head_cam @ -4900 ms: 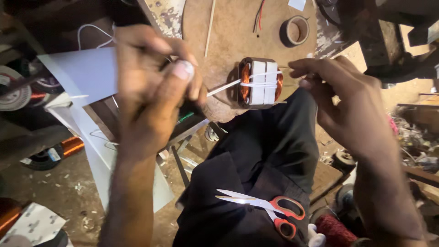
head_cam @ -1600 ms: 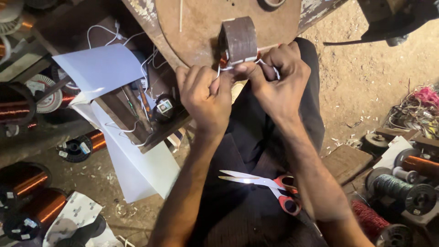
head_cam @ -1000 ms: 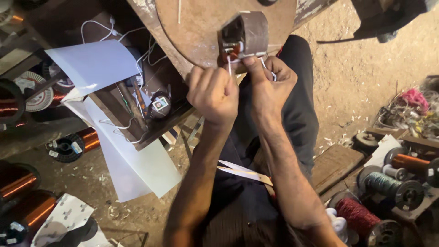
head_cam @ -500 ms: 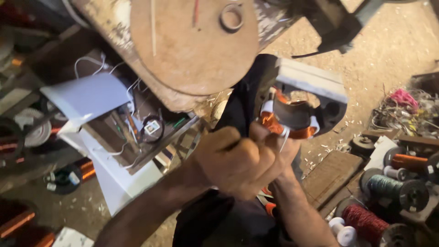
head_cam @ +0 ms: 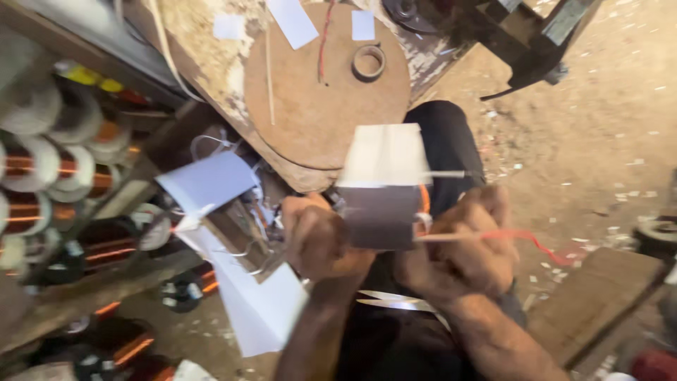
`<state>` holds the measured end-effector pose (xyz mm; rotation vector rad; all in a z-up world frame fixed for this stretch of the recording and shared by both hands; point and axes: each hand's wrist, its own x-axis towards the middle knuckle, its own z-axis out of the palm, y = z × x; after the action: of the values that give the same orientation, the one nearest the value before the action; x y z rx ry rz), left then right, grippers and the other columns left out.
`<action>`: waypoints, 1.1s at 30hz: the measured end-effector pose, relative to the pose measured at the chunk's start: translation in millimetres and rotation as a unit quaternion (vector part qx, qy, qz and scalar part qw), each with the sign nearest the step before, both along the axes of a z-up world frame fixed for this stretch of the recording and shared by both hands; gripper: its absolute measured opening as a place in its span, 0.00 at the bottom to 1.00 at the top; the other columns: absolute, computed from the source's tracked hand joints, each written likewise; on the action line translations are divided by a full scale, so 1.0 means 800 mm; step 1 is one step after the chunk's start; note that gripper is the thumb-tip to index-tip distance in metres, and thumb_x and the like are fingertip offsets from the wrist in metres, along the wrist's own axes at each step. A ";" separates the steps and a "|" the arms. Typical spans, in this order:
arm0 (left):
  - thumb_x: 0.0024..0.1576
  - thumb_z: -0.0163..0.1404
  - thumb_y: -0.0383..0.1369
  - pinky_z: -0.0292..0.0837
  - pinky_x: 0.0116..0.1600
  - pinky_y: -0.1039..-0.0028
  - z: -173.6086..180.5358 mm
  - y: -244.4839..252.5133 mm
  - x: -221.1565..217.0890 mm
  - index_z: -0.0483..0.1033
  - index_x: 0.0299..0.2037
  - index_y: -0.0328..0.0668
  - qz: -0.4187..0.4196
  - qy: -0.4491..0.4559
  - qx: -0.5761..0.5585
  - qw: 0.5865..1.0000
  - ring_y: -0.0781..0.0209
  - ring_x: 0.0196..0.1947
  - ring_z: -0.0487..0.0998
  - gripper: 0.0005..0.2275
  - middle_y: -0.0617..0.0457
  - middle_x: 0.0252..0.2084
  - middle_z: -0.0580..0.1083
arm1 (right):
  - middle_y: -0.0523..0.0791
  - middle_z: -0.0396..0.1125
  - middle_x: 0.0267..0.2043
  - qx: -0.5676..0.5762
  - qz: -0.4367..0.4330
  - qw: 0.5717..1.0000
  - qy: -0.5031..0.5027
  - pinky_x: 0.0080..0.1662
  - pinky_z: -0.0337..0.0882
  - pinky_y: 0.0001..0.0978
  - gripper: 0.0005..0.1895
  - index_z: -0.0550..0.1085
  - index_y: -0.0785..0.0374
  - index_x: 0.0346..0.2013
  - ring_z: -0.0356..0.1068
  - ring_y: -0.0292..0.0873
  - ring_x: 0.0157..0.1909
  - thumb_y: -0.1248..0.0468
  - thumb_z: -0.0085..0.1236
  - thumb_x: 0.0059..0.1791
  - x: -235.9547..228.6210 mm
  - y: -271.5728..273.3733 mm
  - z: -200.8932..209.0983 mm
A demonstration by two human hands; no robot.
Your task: The person assembles an electrical component by wrapping white tape around a laminated core with copper windings, cutting the tape with scissors, and using a screwdriver to adjust the assembly. They also cut a strip of white paper and strip the ends of red and black wires.
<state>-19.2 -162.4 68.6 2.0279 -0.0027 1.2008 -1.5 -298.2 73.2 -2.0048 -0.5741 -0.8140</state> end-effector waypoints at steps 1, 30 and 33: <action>0.54 0.57 0.26 0.60 0.31 0.69 -0.011 -0.006 0.003 0.73 0.28 0.37 -0.003 0.017 -0.050 0.999 0.58 0.29 0.65 0.06 0.54 0.26 0.63 | 0.39 0.60 0.20 -0.016 0.022 0.999 -0.025 0.32 0.55 0.37 0.14 0.68 0.57 0.21 0.56 0.40 0.23 0.73 0.65 0.42 0.002 0.004 0.009; 0.48 0.67 0.27 0.57 0.34 0.62 -0.061 0.046 0.027 0.69 0.23 0.37 0.099 0.225 -0.078 0.966 0.54 0.28 0.63 0.14 0.53 0.24 0.68 | 0.44 0.58 0.18 -0.006 0.050 0.981 0.188 0.31 0.58 0.35 0.24 0.68 0.65 0.17 0.55 0.41 0.20 0.64 0.78 0.47 0.088 0.079 -0.060; 0.49 0.69 0.32 0.60 0.35 0.63 -0.054 0.061 0.039 0.69 0.24 0.38 0.068 0.234 -0.098 0.965 0.55 0.30 0.65 0.16 0.54 0.25 0.68 | 0.46 0.56 0.15 -0.023 0.061 0.969 0.239 0.31 0.57 0.36 0.27 0.65 0.69 0.15 0.51 0.45 0.19 0.64 0.75 0.49 0.108 0.082 -0.059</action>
<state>11.7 -113.5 25.6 2.1110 0.4737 0.7391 85.0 -233.0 25.8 -2.0872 -0.4291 -0.2246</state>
